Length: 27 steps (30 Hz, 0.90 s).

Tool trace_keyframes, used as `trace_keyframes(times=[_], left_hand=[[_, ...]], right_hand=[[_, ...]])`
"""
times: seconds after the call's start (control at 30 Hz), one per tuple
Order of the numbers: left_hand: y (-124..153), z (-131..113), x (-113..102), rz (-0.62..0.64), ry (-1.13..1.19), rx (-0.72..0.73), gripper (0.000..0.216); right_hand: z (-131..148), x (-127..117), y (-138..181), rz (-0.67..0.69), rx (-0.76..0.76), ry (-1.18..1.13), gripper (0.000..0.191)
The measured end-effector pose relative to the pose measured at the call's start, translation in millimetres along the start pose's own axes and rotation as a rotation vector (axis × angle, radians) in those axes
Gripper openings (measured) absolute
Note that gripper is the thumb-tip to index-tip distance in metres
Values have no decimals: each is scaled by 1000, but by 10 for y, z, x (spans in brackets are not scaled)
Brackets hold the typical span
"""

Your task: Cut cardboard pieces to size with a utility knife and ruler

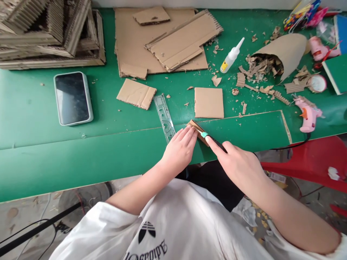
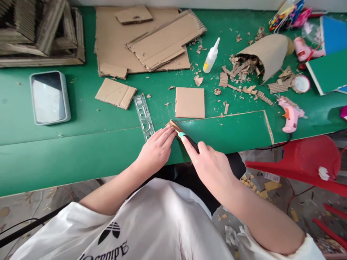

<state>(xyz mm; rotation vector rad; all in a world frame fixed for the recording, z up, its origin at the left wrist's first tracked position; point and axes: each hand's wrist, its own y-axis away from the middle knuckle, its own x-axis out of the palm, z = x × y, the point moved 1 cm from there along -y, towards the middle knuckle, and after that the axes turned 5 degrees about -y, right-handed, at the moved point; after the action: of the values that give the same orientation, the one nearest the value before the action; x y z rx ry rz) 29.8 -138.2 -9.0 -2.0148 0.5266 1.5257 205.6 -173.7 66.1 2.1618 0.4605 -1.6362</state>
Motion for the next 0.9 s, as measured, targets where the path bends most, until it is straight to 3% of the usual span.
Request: trace_keyframes(times=[0.9], left_hand=[[7,10,10,-73,-32,30,44]], right_hand=[[-127,7,503,83,10,-3,62]])
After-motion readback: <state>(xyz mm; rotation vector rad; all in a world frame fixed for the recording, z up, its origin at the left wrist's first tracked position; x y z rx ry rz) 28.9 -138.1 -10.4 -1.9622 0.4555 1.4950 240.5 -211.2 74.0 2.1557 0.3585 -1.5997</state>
